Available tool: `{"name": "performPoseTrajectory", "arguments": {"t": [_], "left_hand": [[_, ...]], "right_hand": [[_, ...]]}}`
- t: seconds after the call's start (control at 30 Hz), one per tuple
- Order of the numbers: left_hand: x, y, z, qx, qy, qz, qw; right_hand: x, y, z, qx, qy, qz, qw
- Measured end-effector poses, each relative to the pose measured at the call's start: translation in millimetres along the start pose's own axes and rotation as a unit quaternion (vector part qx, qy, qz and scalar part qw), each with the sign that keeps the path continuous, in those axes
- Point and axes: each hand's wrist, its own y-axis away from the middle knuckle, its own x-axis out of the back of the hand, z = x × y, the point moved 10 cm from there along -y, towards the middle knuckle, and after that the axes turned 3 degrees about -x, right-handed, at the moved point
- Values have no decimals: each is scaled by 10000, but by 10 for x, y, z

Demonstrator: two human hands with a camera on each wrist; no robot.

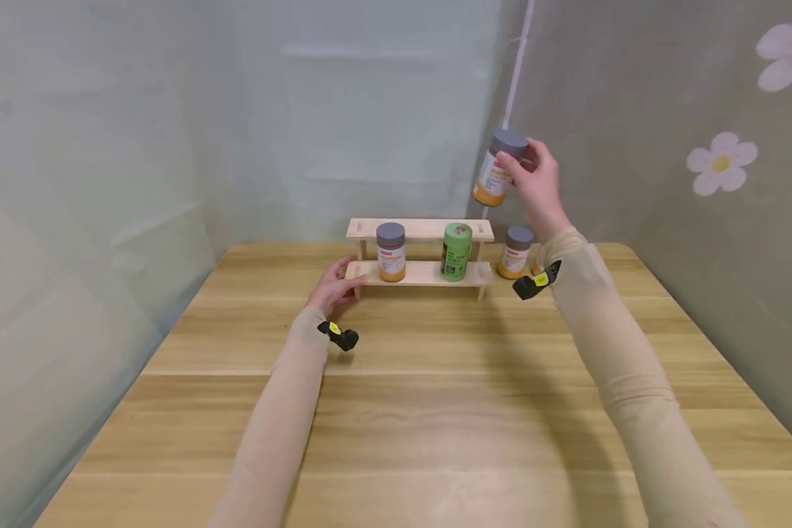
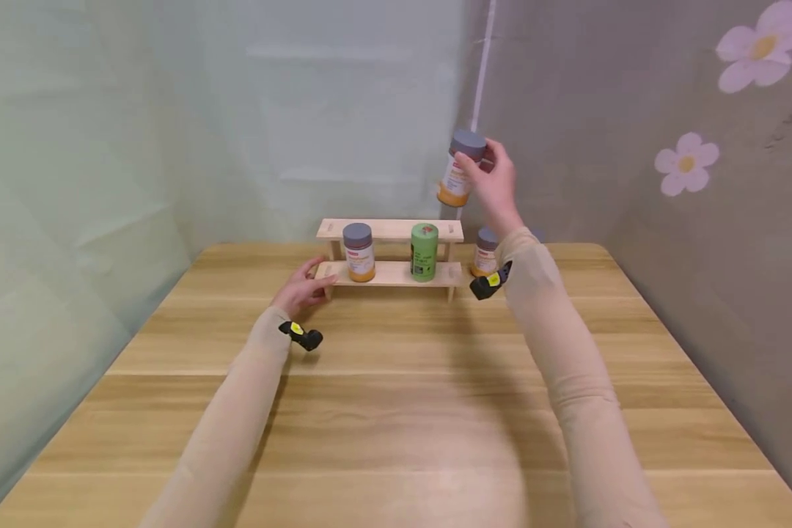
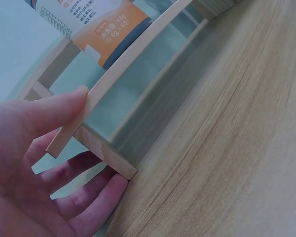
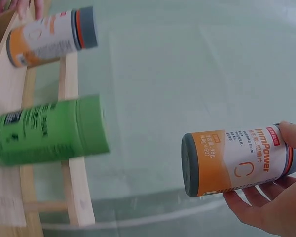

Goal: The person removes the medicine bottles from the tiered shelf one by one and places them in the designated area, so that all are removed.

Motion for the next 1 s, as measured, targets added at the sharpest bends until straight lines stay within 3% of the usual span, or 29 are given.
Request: {"name": "performPoseTrajectory", "arguments": {"t": [0.1, 0.37, 0.8, 1.0], "left_hand": [[-8, 63, 21, 8, 24, -47, 10000], [100, -68, -148, -59, -150, 162, 9997], [-26, -94, -157, -201, -198, 13, 9996], [-25, -119, -222, -179, -266, -62, 9995]], "right_hand": [[84, -1, 51, -31, 113, 65, 9999], [242, -33, 185, -66, 471, 151, 9988], [731, -17, 507, -437, 1286, 155, 9906], [976, 45, 659, -543, 1226, 330, 9904]]}}
